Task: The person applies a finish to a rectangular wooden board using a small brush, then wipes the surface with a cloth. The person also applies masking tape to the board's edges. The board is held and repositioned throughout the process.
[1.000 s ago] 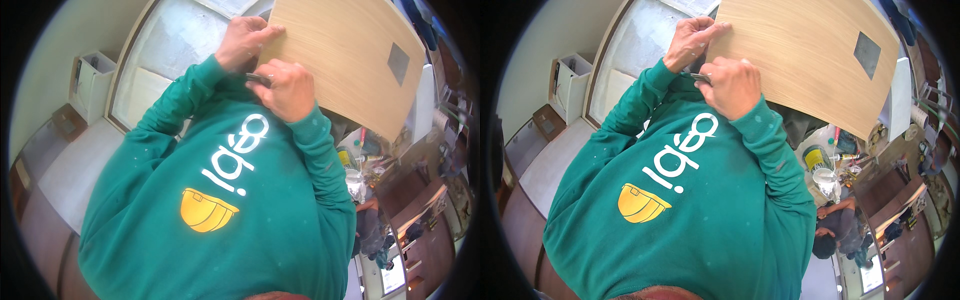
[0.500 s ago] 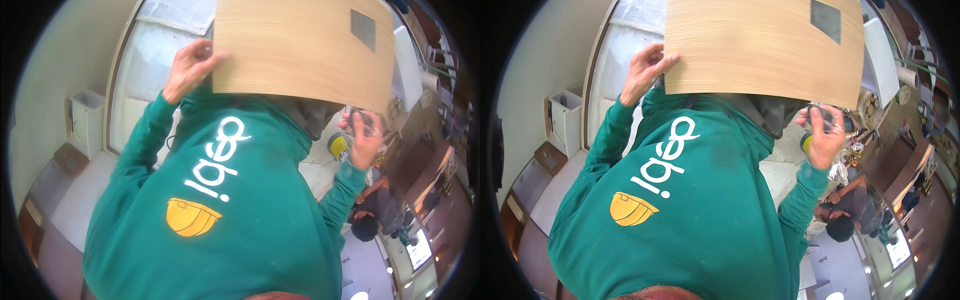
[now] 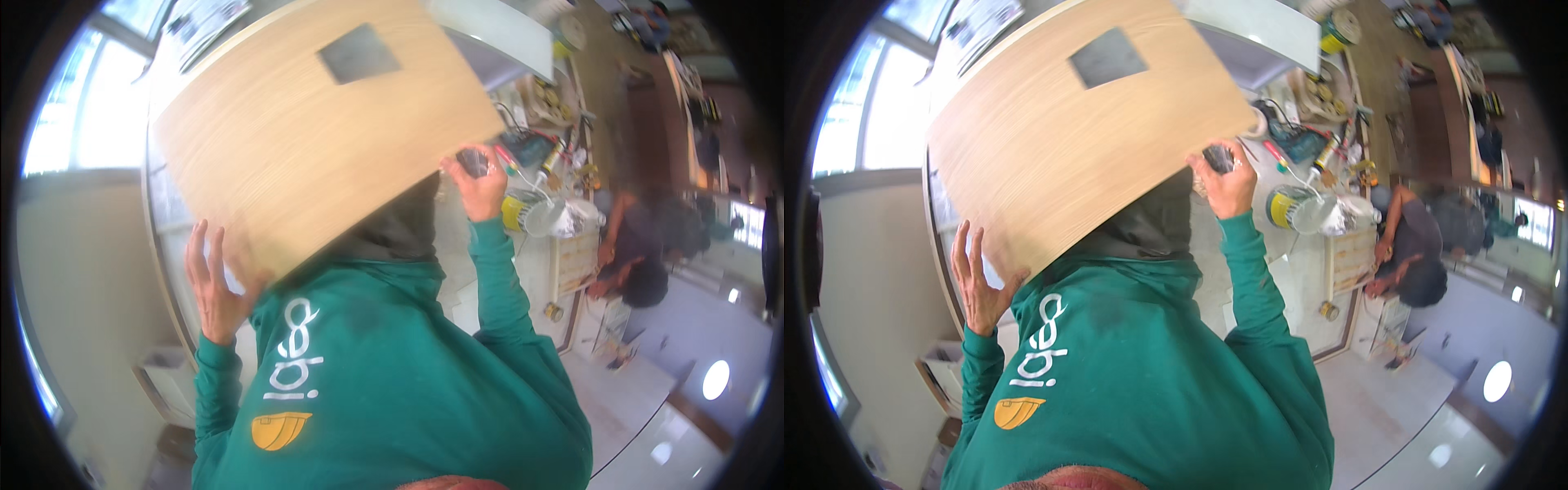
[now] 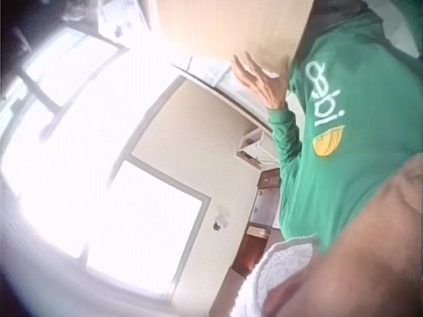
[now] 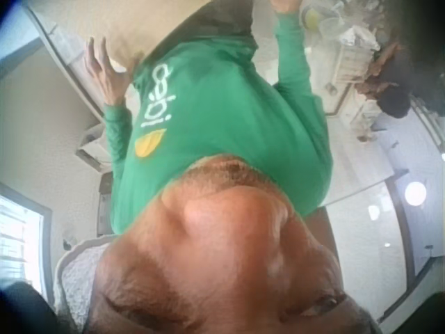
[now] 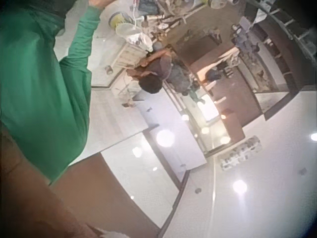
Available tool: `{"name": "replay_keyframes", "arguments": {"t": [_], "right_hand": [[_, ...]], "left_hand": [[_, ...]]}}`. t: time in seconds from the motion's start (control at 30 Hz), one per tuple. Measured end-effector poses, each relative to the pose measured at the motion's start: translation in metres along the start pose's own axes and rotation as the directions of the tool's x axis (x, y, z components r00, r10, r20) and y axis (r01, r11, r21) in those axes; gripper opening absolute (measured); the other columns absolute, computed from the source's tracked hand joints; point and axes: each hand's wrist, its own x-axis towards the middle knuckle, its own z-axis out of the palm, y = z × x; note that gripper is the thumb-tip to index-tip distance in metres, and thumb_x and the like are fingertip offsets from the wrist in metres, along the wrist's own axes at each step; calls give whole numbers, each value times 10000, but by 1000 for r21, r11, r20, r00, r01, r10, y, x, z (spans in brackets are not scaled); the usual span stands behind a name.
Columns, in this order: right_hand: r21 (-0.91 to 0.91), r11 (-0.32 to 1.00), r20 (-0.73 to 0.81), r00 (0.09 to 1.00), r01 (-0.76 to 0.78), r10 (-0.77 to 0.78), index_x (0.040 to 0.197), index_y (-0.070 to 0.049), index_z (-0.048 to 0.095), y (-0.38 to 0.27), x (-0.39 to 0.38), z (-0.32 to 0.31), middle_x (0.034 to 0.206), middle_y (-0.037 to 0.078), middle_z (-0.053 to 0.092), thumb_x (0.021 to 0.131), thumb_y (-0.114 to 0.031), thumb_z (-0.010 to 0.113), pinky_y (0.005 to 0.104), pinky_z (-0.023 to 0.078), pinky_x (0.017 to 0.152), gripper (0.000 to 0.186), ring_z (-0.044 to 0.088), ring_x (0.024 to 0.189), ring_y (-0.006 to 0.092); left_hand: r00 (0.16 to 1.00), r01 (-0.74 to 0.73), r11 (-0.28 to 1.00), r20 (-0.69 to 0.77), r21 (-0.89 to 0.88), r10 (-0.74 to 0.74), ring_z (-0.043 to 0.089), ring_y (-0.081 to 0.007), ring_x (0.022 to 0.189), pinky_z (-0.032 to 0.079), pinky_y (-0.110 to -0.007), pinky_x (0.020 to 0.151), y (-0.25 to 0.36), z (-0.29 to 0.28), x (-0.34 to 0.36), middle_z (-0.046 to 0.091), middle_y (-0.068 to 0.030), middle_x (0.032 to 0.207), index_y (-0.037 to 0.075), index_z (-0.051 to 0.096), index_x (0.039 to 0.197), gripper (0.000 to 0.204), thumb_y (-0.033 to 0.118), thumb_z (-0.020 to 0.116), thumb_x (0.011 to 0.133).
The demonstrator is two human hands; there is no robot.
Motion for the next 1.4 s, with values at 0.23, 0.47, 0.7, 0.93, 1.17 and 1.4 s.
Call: {"name": "replay_keyframes", "arguments": {"t": [0.23, 0.47, 0.7, 0.93, 1.17, 1.4], "right_hand": [[345, 913, -258, 913, -218, 316, 1142, -3, 642, 99, -5, -38, 838, 74, 697, 872, -119, 712, 263, 503, 549, 302, 645, 601, 136], [53, 783, -197, 762, -620, 617, 1287, -30, 608, 246, -47, -16, 984, 186, 707, 917, -356, 582, 401, 562, 756, 493, 708, 787, 309], [-474, 697, -199, 836, -538, 511, 1349, -66, 548, 342, -35, 0, 1143, 260, 661, 943, -413, 529, 502, 476, 952, 534, 615, 1089, 436], [-451, 772, -359, 883, -448, 303, 1301, -20, 554, 347, -62, 1, 1157, 256, 658, 879, -401, 616, 496, 486, 963, 572, 612, 1094, 456], [-676, 203, 13, 264, -708, 964, 1096, 46, 705, 309, -230, 36, 1114, 258, 698, 845, -586, 640, 485, 500, 975, 684, 654, 1107, 409], [-630, 261, -137, 436, -732, 889, 920, 17, 732, 341, -271, 40, 995, 258, 722, 773, -316, 686, 461, 562, 850, 367, 701, 969, 412]], "left_hand": [[956, -215, 976, 196, -36, 218, 287, -444, 1459, 227, -577, 1181, 5, 27, 46, 319, -252, 1572, 16, 412, 1481, 994, 609, 758, 762], [923, -273, 949, 234, -159, 305, 296, -473, 1452, 199, -600, 1187, 28, 36, 79, 329, -290, 1554, 3, 428, 1466, 1032, 533, 825, 674], [919, -270, 953, 260, -137, 297, 294, -474, 1451, 232, -594, 1168, 21, 45, 88, 314, -275, 1570, 2, 382, 1507, 1048, 581, 779, 729], [927, -207, 964, 281, -168, 248, 283, -478, 1448, 241, -579, 1164, 14, 52, 75, 305, -287, 1568, -2, 375, 1516, 1040, 573, 777, 748], [947, -171, 963, 237, -206, 219, 325, -466, 1429, 296, -535, 1152, 8, 53, 78, 342, -275, 1549, -35, 420, 1480, 803, 361, 730, 854], [946, -210, 961, 212, -180, 246, 378, -432, 1412, 311, -501, 1154, 13, 51, 90, 410, -257, 1513, -48, 499, 1406, 715, 317, 741, 841]]}}
